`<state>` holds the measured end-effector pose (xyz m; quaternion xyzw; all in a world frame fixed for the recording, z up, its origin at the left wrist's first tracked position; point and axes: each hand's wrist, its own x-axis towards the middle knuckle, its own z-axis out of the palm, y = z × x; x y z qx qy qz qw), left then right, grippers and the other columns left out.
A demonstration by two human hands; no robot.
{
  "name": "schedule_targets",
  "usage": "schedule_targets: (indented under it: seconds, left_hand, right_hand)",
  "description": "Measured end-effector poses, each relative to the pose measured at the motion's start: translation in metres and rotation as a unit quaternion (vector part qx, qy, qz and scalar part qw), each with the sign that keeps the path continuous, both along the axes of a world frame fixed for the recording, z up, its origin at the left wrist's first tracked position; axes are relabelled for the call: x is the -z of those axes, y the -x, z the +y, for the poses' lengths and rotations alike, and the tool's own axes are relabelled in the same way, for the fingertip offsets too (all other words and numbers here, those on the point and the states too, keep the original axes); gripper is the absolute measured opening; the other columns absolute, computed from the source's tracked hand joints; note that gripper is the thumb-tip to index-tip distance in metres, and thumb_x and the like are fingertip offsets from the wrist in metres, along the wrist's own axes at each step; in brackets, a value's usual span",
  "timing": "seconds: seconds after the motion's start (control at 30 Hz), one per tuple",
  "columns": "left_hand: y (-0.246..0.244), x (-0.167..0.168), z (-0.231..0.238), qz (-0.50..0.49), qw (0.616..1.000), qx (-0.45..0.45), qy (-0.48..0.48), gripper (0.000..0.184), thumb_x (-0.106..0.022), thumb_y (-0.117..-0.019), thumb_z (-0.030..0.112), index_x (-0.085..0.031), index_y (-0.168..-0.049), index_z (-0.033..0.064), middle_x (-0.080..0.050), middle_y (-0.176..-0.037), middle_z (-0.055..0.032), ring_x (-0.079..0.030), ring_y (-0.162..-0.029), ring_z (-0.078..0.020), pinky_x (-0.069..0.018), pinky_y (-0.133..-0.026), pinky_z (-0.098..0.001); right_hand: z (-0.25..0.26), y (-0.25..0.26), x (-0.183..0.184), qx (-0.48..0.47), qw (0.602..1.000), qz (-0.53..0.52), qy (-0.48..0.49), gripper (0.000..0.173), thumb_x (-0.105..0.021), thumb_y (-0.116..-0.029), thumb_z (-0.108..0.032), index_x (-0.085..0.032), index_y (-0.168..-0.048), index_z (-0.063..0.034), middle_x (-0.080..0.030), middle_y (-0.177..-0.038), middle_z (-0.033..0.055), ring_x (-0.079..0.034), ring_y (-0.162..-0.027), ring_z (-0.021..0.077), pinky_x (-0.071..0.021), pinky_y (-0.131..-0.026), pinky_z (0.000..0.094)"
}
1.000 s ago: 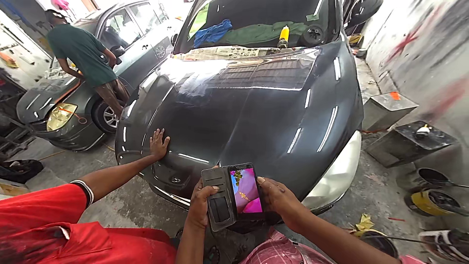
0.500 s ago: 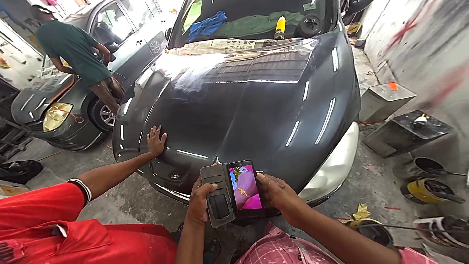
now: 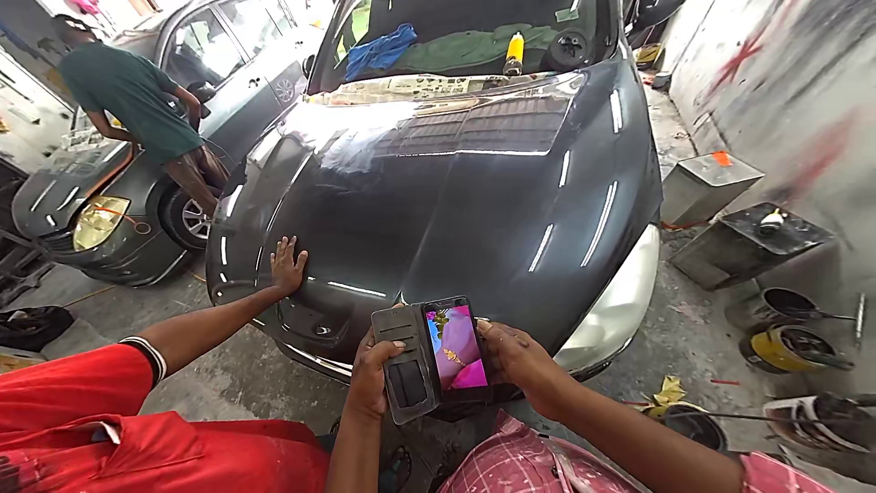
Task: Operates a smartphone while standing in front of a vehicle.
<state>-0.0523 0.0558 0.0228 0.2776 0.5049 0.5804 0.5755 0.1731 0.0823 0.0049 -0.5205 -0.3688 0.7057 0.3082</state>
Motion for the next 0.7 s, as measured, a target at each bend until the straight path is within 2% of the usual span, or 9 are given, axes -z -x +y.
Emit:
schedule_targets:
  seconds: [0.03, 0.07, 0.1, 0.13, 0.17, 0.2, 0.23, 0.37, 0.7]
  left_hand:
    - [0.012, 0.023, 0.001, -0.029, 0.998, 0.032, -0.034, 0.053, -0.051, -0.0856, -0.002, -0.058, -0.137, 0.0049, -0.072, -0.112, -0.0178, -0.074, -0.092, -0.0207, -0.0629, -0.078, -0.0356]
    - [0.016, 0.031, 0.001, -0.038, 0.997, 0.046, -0.048, 0.055, -0.051, -0.0864, 0.0, -0.056, -0.141, 0.0054, -0.071, -0.115, -0.0193, -0.074, -0.095, -0.0221, -0.0629, -0.079, -0.0373]
    - [0.011, 0.022, 0.001, -0.031, 0.998, 0.036, -0.034, 0.053, -0.049, -0.0866, -0.003, -0.057, -0.138, 0.0044, -0.072, -0.113, -0.0178, -0.074, -0.093, -0.0206, -0.0628, -0.078, -0.0355]
    - [-0.003, -0.005, -0.001, -0.003, 1.0, 0.005, 0.007, 0.044, -0.046, -0.0862, -0.007, -0.061, -0.127, 0.0034, -0.073, -0.102, -0.0128, -0.073, -0.085, -0.0158, -0.0619, -0.073, -0.0298]
    - [-0.023, -0.044, -0.001, 0.039, 0.997, -0.022, 0.064, 0.035, -0.041, -0.0865, -0.012, -0.059, -0.112, 0.0032, -0.068, -0.089, -0.0069, -0.069, -0.076, -0.0098, -0.0588, -0.068, -0.0232]
    - [-0.037, -0.07, -0.001, 0.066, 0.993, -0.035, 0.093, 0.032, -0.037, -0.0862, -0.015, -0.057, -0.105, 0.0012, -0.065, -0.082, -0.0046, -0.066, -0.07, -0.0067, -0.0567, -0.065, -0.0193]
    - [-0.042, -0.08, -0.002, 0.077, 0.991, -0.039, 0.098, 0.031, -0.036, -0.0856, -0.016, -0.057, -0.103, -0.0003, -0.064, -0.079, -0.0041, -0.065, -0.067, -0.0055, -0.0559, -0.063, -0.0178]
    - [-0.039, -0.074, -0.003, 0.074, 0.994, -0.029, 0.069, 0.032, -0.036, -0.0847, -0.015, -0.057, -0.104, -0.0012, -0.065, -0.08, -0.0037, -0.066, -0.068, -0.0046, -0.0562, -0.063, -0.0171]
    - [-0.04, -0.076, -0.005, 0.073, 0.994, -0.035, 0.079, 0.031, -0.036, -0.0864, -0.016, -0.056, -0.106, -0.0022, -0.065, -0.081, -0.0048, -0.066, -0.069, -0.0054, -0.0564, -0.065, -0.0177]
  right_hand:
    - [0.0, 0.0, 0.001, 0.002, 1.0, 0.004, 0.001, 0.048, -0.038, -0.1114, -0.042, -0.064, -0.119, -0.0032, -0.074, -0.094, 0.0162, -0.074, -0.084, 0.0264, -0.0621, -0.075, 0.0397]
    - [0.001, 0.0, 0.002, 0.004, 1.0, 0.005, 0.001, 0.047, -0.038, -0.1114, -0.042, -0.064, -0.118, -0.0032, -0.074, -0.094, 0.0163, -0.074, -0.083, 0.0264, -0.062, -0.074, 0.0396]
    - [0.001, 0.0, 0.002, 0.004, 1.0, 0.005, 0.002, 0.047, -0.038, -0.1114, -0.042, -0.064, -0.118, -0.0036, -0.074, -0.093, 0.0161, -0.074, -0.083, 0.0261, -0.0621, -0.074, 0.0393]
    - [0.001, 0.0, 0.002, 0.004, 1.0, 0.003, 0.003, 0.046, -0.038, -0.1115, -0.042, -0.063, -0.118, -0.0038, -0.074, -0.093, 0.0157, -0.074, -0.082, 0.0256, -0.0619, -0.073, 0.0387]
    - [0.0, 0.0, 0.001, 0.003, 1.0, 0.003, 0.003, 0.046, -0.037, -0.1117, -0.042, -0.063, -0.119, -0.0039, -0.073, -0.092, 0.0156, -0.074, -0.081, 0.0254, -0.0618, -0.073, 0.0386]
    - [0.001, 0.0, 0.001, 0.002, 1.0, 0.004, 0.002, 0.046, -0.036, -0.1118, -0.041, -0.063, -0.119, -0.0037, -0.073, -0.093, 0.0157, -0.074, -0.082, 0.0254, -0.0617, -0.073, 0.0387]
    - [0.001, -0.001, 0.001, 0.002, 1.0, 0.005, 0.002, 0.046, -0.036, -0.1119, -0.041, -0.063, -0.12, -0.0039, -0.073, -0.094, 0.016, -0.074, -0.082, 0.0256, -0.0618, -0.074, 0.0388]
    - [0.0, -0.001, 0.002, 0.003, 1.0, 0.005, 0.004, 0.046, -0.036, -0.112, -0.04, -0.062, -0.12, -0.0034, -0.073, -0.094, 0.016, -0.074, -0.082, 0.0255, -0.0617, -0.074, 0.0386]
    - [0.001, -0.002, 0.005, 0.001, 1.0, 0.015, 0.009, 0.046, -0.037, -0.1118, -0.041, -0.063, -0.119, -0.0037, -0.074, -0.096, 0.0165, -0.075, -0.085, 0.0268, -0.0624, -0.075, 0.0398]
